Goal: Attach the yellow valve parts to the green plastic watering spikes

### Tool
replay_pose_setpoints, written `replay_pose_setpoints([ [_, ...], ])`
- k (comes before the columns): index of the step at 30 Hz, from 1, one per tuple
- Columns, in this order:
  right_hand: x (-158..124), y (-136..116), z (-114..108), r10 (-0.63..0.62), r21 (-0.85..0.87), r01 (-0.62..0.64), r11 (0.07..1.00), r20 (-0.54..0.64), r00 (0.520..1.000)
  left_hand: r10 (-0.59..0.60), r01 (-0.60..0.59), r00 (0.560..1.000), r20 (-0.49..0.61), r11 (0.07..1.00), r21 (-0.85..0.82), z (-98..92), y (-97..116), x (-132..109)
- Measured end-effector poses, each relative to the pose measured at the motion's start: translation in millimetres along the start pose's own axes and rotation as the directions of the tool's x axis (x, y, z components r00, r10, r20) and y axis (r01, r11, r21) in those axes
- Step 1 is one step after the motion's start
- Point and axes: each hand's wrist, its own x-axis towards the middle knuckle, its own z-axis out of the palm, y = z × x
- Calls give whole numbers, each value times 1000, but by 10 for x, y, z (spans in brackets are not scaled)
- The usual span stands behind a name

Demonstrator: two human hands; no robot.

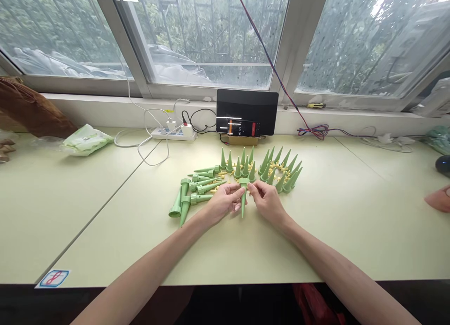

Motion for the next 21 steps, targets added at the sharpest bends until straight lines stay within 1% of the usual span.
replay_pose_setpoints([
  [5, 0, 8, -8, -34, -31, 35, 999, 3, 999, -56, 56, 998, -3, 996, -70, -3, 26, 2],
  [12, 0, -2, 1, -57, -60, 57, 997, -2, 998, -84, 83, 996, -5, 992, -96, -6, 27, 22],
  [16, 5, -26, 5, -51, -61, 49, 997, -28, 998, -96, 88, 993, -71, 990, -111, 28, 57, 14],
  [21, 2, -25, 7, -55, -66, 52, 996, -54, 997, -124, 108, 978, -166, 989, -99, 21, 68, 3],
])
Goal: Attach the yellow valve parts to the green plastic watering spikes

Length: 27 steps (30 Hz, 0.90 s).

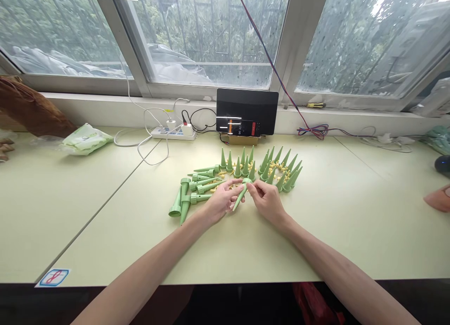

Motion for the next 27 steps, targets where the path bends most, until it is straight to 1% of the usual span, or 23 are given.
replay_pose_setpoints([
  [3, -7, 10, 7, -5, 4, 5, 1000, -4, 1000, 11, -11, 1000, -6, 1000, 14, 5, 23, -17],
  [10, -11, 6, 17, -36, -14, 36, 999, -12, 999, 18, -18, 999, 39, 1000, -4, 13, 44, -30],
  [15, -17, -6, 39, -56, -34, 55, 998, -31, 998, -30, 35, 997, 72, 997, -63, -35, 31, -12],
  [21, -29, -1, 59, -64, -43, 62, 997, -41, 997, -103, 107, 994, 40, 984, -141, -68, 14, 39],
  [23, -32, 3, 63, -51, -49, 49, 998, -44, 998, -67, 73, 997, 42, 981, -181, -72, 0, 66],
  [25, -33, 4, 67, -38, -50, 35, 998, -50, 998, 8, 6, 998, 64, 979, -206, -64, -9, 81],
  [27, -33, 3, 71, -30, -46, 27, 999, -53, 998, 91, -73, 992, 92, 981, -181, -41, -10, 74],
])
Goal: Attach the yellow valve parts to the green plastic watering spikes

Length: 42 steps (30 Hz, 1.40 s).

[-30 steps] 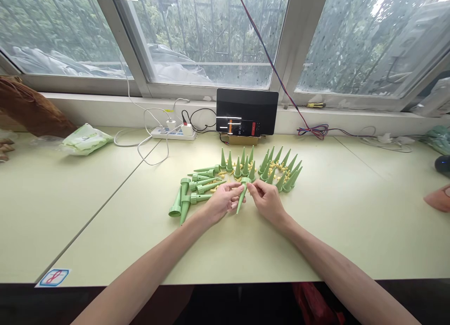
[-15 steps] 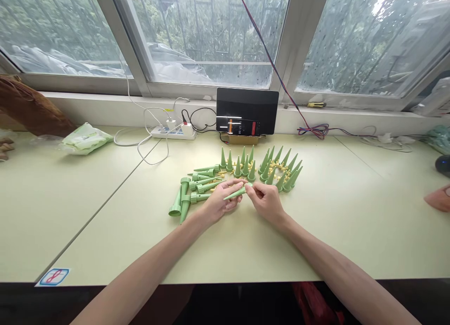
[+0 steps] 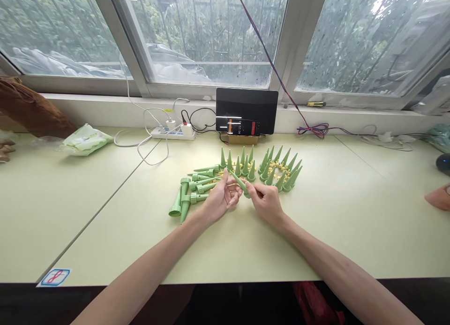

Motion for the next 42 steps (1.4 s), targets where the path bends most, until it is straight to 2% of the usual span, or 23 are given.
replay_pose_setpoints([
  [4, -3, 2, 6, -13, 2, 13, 1000, 28, 1000, 124, -119, 992, -10, 968, 223, 56, -17, -39],
  [8, -11, 0, -7, -55, -34, 58, 998, 78, 995, 170, -138, 983, -65, 929, 343, 44, -39, -42],
  [14, -11, -33, -35, -158, -71, 163, 984, 74, 985, 196, -170, 980, -34, 916, 363, -1, -22, -27],
  [20, -47, -40, 4, -307, -125, 314, 941, 69, 949, 210, -213, 976, 55, 885, 413, 21, -17, -48],
  [25, -85, -34, 21, -352, -149, 367, 918, 117, 929, 205, -220, 975, 81, 879, 422, 8, -38, -39],
  [32, -101, -23, 25, -402, -164, 416, 895, 114, 909, 190, -210, 978, 90, 881, 423, -32, -72, -27],
  [38, -108, -31, 42, -496, -164, 502, 849, 78, 865, 175, -208, 978, 114, 877, 434, -67, -91, -20],
  [42, -103, -32, 44, -508, -166, 514, 841, 83, 858, 182, -217, 976, 122, 876, 430, -79, -102, -12],
])
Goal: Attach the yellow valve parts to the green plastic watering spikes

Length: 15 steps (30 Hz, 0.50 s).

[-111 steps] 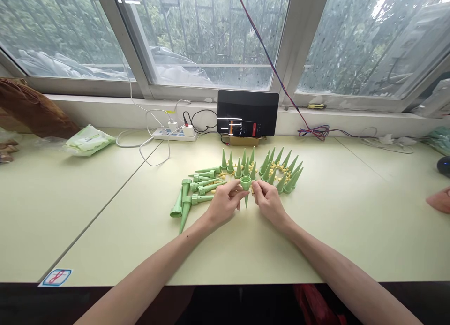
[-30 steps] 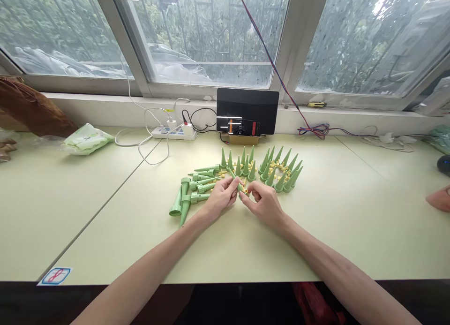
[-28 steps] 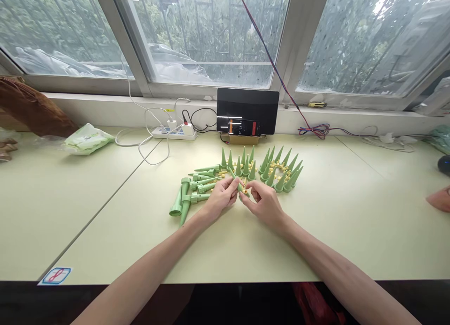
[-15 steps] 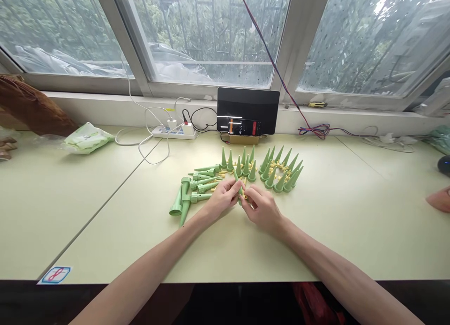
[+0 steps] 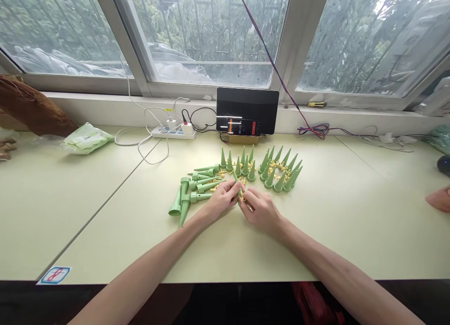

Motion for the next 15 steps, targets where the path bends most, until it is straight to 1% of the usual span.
replay_pose_setpoints([
  [15, -8, 3, 3, 11, -27, -10, 1000, 38, 999, -8, 8, 1000, -10, 1000, 3, 0, -13, 2],
])
